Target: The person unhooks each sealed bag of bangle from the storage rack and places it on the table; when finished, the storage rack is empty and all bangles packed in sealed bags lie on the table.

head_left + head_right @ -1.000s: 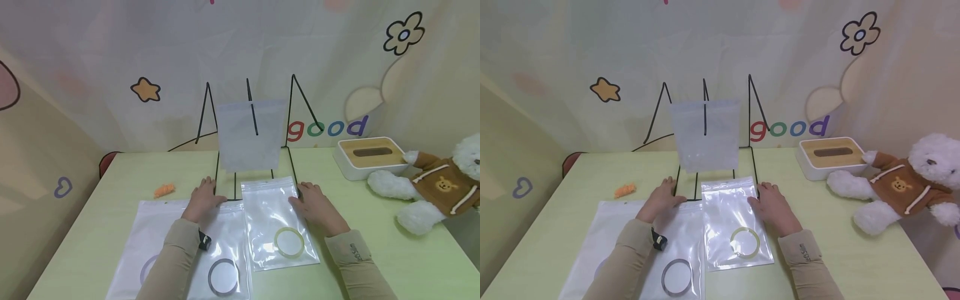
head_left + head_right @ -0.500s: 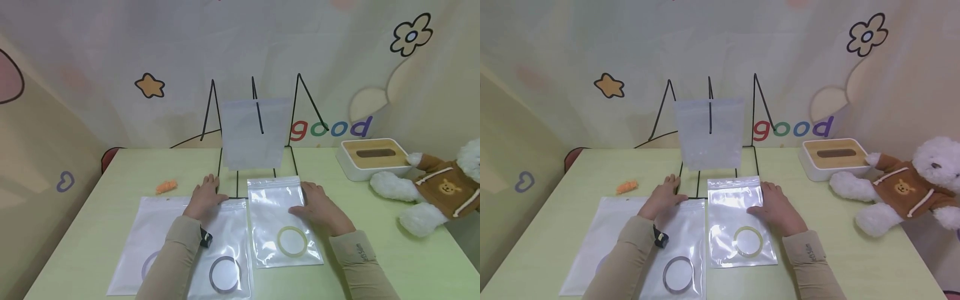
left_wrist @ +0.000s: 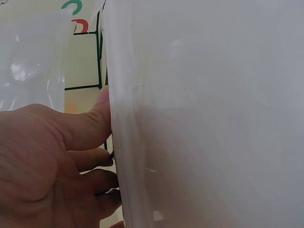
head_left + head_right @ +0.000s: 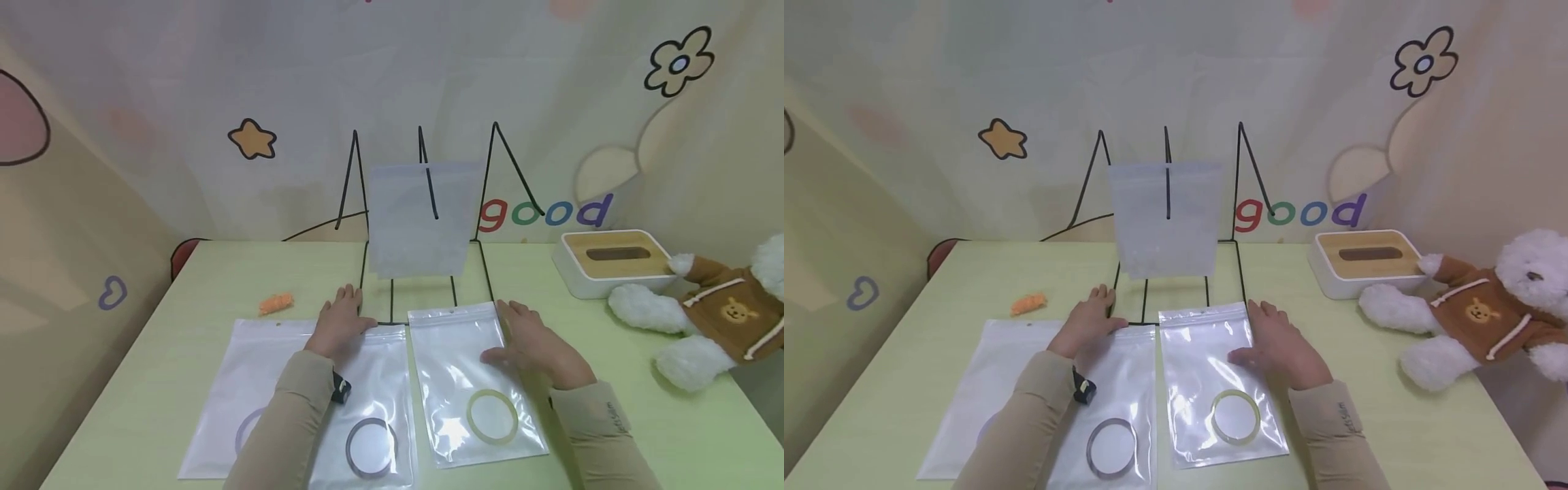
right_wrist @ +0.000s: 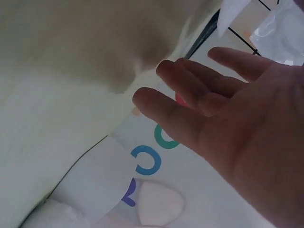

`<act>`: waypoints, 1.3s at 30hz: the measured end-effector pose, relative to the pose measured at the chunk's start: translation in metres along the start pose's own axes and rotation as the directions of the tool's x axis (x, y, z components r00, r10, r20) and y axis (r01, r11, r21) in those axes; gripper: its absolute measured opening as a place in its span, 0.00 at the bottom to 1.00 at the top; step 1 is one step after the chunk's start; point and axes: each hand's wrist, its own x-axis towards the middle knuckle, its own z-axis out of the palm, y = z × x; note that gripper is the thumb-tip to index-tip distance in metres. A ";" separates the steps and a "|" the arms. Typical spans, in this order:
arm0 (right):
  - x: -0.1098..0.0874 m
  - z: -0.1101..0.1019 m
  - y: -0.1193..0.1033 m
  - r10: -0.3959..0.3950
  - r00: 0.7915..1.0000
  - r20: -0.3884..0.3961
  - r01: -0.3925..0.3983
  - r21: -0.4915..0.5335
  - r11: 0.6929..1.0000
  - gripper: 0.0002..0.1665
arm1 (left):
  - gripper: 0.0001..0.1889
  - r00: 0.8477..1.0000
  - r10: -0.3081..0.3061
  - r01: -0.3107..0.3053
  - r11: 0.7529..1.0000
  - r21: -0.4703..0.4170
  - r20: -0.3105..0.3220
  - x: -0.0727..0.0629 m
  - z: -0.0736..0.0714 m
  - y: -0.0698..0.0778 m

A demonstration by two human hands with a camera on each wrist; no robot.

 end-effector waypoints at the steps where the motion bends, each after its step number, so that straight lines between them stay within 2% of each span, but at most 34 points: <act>1: -0.001 -0.001 -0.001 -0.007 1.000 -0.010 0.007 -0.012 1.000 0.60 | 0.42 1.000 0.003 -0.003 1.000 0.002 0.002 0.000 0.000 0.000; 8: -0.009 -0.016 -0.017 -0.136 0.987 -0.086 0.138 0.014 0.990 0.52 | 0.42 0.999 0.021 -0.022 0.999 0.034 0.025 0.000 0.001 0.004; 14: 0.009 -0.034 -0.043 -0.170 0.964 -0.205 0.203 0.152 0.967 0.44 | 0.42 1.000 0.010 -0.011 0.998 0.055 0.012 -0.001 -0.003 0.002; 18: 0.025 -0.036 -0.056 -0.152 0.949 -0.277 0.223 0.246 0.943 0.41 | 0.42 1.000 0.012 -0.013 0.998 0.059 0.009 -0.001 -0.003 0.001; 22: 0.040 -0.034 -0.064 -0.101 0.938 -0.332 0.212 0.319 0.924 0.39 | 0.42 1.000 0.012 -0.012 0.998 0.061 0.008 -0.001 0.000 0.000; 27: 0.054 -0.038 -0.075 -0.045 0.899 -0.437 0.220 0.359 0.907 0.36 | 0.42 1.000 0.007 -0.007 0.998 0.055 0.005 -0.002 0.000 0.000; 31: 0.060 -0.044 -0.086 -0.028 0.871 -0.490 0.247 0.389 0.888 0.36 | 0.42 1.000 0.004 -0.004 0.998 0.058 0.000 -0.004 -0.001 0.000; 39: 0.067 -0.050 -0.100 0.026 0.876 -0.481 0.211 0.432 0.877 0.37 | 0.42 1.000 0.005 -0.005 0.997 0.078 -0.006 -0.005 -0.004 0.000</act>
